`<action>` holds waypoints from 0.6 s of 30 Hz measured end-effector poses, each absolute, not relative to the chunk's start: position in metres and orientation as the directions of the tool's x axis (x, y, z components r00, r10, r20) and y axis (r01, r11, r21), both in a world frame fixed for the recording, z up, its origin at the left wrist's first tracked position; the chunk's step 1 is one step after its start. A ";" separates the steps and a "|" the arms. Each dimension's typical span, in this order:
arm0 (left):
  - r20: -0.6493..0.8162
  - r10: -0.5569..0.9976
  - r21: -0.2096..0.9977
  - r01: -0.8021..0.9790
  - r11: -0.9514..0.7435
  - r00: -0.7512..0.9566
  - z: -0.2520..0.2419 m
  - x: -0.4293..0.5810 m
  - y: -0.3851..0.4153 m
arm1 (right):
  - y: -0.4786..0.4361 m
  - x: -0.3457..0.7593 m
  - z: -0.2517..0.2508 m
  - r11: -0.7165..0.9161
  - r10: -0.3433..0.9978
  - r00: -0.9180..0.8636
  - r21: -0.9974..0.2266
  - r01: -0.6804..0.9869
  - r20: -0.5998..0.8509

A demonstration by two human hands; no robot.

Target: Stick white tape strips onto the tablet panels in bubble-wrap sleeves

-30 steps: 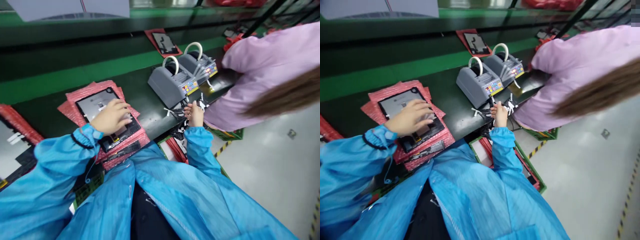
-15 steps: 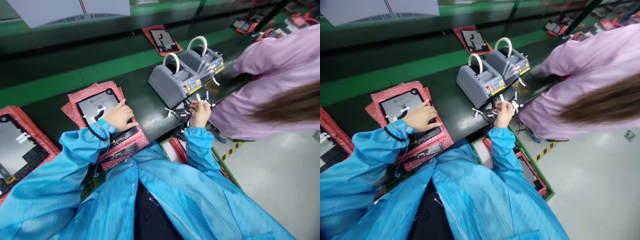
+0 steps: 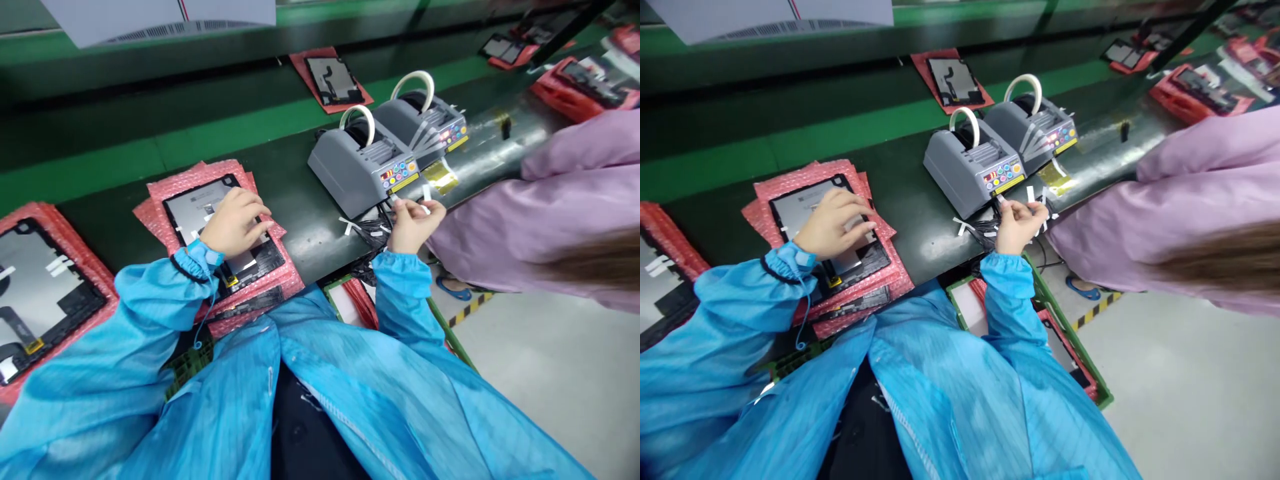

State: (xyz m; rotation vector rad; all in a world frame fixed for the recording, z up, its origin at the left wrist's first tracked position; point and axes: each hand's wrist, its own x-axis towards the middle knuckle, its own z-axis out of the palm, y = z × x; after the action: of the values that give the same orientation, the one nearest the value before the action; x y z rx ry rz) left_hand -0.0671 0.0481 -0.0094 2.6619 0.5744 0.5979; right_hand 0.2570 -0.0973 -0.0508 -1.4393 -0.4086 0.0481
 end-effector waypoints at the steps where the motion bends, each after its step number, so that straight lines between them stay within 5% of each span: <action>1: 0.328 0.478 0.437 0.317 -0.842 0.815 -0.007 -0.066 0.046 | -0.101 0.248 -0.045 0.137 0.302 0.906 -0.954 0.265 0.295; 4: 0.328 0.529 0.518 0.320 -0.794 0.783 -0.001 -0.057 0.037 | -0.107 0.209 -0.025 0.126 0.493 0.798 -0.936 0.329 0.347; 9: 0.332 0.560 0.641 0.254 -0.724 0.759 0.000 -0.045 0.031 | -0.083 0.140 -0.004 0.139 0.856 0.471 -0.973 0.187 0.213; 18: 0.272 0.751 0.779 0.321 -0.539 0.601 -0.014 -0.086 0.037 | -0.027 0.105 -0.009 0.086 0.980 0.177 -0.995 0.043 0.093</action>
State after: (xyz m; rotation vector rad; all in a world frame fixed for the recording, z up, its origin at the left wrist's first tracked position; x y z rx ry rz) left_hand -0.0862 0.0370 -0.0143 2.1278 0.8431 0.7894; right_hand 0.1047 -0.0272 -0.0088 -1.2483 -1.1425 0.9944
